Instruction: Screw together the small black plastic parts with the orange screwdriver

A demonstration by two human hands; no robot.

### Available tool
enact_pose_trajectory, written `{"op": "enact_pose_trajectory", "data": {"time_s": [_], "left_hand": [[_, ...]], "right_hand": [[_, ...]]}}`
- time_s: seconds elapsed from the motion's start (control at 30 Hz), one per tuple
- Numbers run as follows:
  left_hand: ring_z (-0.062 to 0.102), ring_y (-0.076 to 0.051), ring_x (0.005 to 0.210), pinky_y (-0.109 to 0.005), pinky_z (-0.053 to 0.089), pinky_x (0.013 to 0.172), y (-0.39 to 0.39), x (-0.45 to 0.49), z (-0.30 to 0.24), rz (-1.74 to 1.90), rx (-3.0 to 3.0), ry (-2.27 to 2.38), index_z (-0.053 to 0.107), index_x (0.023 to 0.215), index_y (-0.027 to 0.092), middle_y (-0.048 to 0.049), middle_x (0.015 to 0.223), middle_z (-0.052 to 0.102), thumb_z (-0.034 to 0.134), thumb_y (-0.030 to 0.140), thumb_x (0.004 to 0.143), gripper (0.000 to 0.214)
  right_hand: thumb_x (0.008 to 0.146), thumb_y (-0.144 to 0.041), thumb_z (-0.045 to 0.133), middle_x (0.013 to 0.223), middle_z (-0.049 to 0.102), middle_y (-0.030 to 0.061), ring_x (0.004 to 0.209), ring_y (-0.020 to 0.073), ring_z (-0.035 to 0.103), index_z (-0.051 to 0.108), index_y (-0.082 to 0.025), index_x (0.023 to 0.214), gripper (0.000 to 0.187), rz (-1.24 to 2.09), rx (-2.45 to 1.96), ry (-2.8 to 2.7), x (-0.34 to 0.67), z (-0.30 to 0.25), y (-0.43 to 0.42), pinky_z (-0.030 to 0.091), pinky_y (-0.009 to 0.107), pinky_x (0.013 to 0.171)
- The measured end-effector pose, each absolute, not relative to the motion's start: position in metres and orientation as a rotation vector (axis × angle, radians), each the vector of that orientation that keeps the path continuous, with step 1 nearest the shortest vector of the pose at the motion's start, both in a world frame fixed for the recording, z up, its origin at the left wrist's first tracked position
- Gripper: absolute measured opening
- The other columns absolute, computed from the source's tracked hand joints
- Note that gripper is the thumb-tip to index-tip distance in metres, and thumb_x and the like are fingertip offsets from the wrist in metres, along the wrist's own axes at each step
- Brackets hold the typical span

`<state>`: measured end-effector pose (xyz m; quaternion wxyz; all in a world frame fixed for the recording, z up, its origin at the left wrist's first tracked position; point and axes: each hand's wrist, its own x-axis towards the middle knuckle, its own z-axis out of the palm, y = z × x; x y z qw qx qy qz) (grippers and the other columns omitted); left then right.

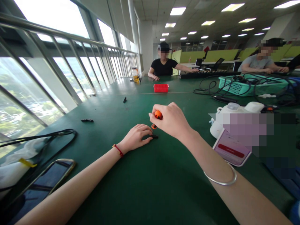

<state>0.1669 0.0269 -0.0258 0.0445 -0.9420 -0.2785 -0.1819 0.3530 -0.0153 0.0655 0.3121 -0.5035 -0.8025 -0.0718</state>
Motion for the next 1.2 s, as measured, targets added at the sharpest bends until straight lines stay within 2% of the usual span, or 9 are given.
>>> {"op": "enact_pose_trajectory", "data": {"time_s": [0.2,0.3,0.43,0.53,0.7,0.87,1.03,1.13,1.2], "left_hand": [[0.055,-0.018,0.092,-0.032,0.04,0.085,0.027,0.167,-0.027,-0.6,-2.902,-0.914,0.061,0.091,0.02,-0.0026,0.1,0.062,0.048,0.032,0.086,0.019],[0.055,-0.018,0.091,-0.032,0.042,0.084,0.026,0.167,-0.028,-0.687,-2.913,-1.015,0.06,0.086,0.02,-0.0015,0.099,0.062,0.051,0.03,0.083,0.014],[0.056,-0.018,0.09,-0.032,0.042,0.085,0.023,0.167,-0.029,-0.775,-2.911,-1.109,0.059,0.079,0.019,-0.0009,0.096,0.063,0.055,0.027,0.078,0.009],[0.056,-0.018,0.089,-0.033,0.042,0.086,0.021,0.167,-0.029,-0.796,-2.901,-1.155,0.058,0.076,0.019,-0.0007,0.093,0.063,0.056,0.025,0.075,0.007],[0.056,-0.018,0.088,-0.033,0.043,0.084,0.019,0.168,-0.028,-0.802,-2.901,-1.186,0.056,0.074,0.019,-0.0008,0.091,0.064,0.056,0.024,0.074,0.006],[0.056,-0.018,0.085,-0.032,0.043,0.082,0.018,0.168,-0.028,-0.764,-2.887,-1.159,0.055,0.075,0.019,-0.0011,0.087,0.062,0.055,0.024,0.075,0.006],[0.055,-0.018,0.084,-0.032,0.043,0.079,0.016,0.167,-0.028,-0.695,-2.866,-1.121,0.054,0.08,0.019,-0.002,0.088,0.061,0.051,0.024,0.076,0.007],[0.055,-0.018,0.084,-0.032,0.043,0.079,0.015,0.167,-0.028,-0.683,-2.854,-1.12,0.054,0.081,0.019,-0.0024,0.09,0.06,0.051,0.025,0.077,0.008],[0.055,-0.018,0.085,-0.032,0.043,0.08,0.015,0.167,-0.028,-0.684,-2.85,-1.119,0.054,0.081,0.019,-0.0024,0.089,0.06,0.051,0.025,0.077,0.008]], "right_hand": [[0.075,-0.029,0.049,0.057,0.053,-0.0028,0.052,0.013,0.041,0.05,-0.022,0.076,0.007,-0.113,-1.398,-2.134,0.351,0.075,-0.02,0.03,0.026,0.06],[0.071,-0.025,0.051,0.058,0.052,-0.005,0.05,0.0118,0.041,0.046,-0.022,0.083,0.013,-0.066,-1.41,-2.141,0.346,0.081,-0.02,0.029,0.026,0.06],[0.077,-0.029,0.049,0.066,0.056,-0.0037,0.056,0.0128,0.046,0.046,-0.023,0.078,0.007,-0.078,-1.374,-2.179,0.334,0.083,-0.017,0.028,0.026,0.062],[0.083,-0.036,0.045,0.062,0.056,-0.0029,0.057,0.0144,0.047,0.047,-0.023,0.077,0.015,-0.164,-1.423,-2.202,0.325,0.084,-0.015,0.029,0.028,0.065],[0.08,-0.029,0.047,0.063,0.057,-0.0007,0.058,0.0163,0.05,0.051,-0.022,0.081,0.008,-0.279,-1.515,-2.231,0.32,0.088,-0.017,0.031,0.032,0.07],[0.077,-0.03,0.048,0.069,0.06,0.0003,0.063,0.0169,0.051,0.052,-0.022,0.085,0.011,-0.191,-1.502,-2.259,0.321,0.092,-0.022,0.032,0.031,0.07],[0.085,-0.041,0.038,0.063,0.059,0.0008,0.063,0.0174,0.051,0.054,-0.023,0.066,0.031,-0.049,-1.605,-2.177,0.324,0.095,-0.019,0.03,0.028,0.062],[0.077,-0.033,0.047,0.068,0.059,-0.0005,0.063,0.0161,0.05,0.054,-0.023,0.077,0.012,0.002,-1.585,-2.129,0.325,0.096,-0.017,0.029,0.027,0.06],[0.071,-0.029,0.05,0.069,0.059,-0.0014,0.062,0.015,0.049,0.052,-0.023,0.083,0.013,0.044,-1.547,-2.116,0.323,0.097,-0.018,0.028,0.026,0.059]]}}
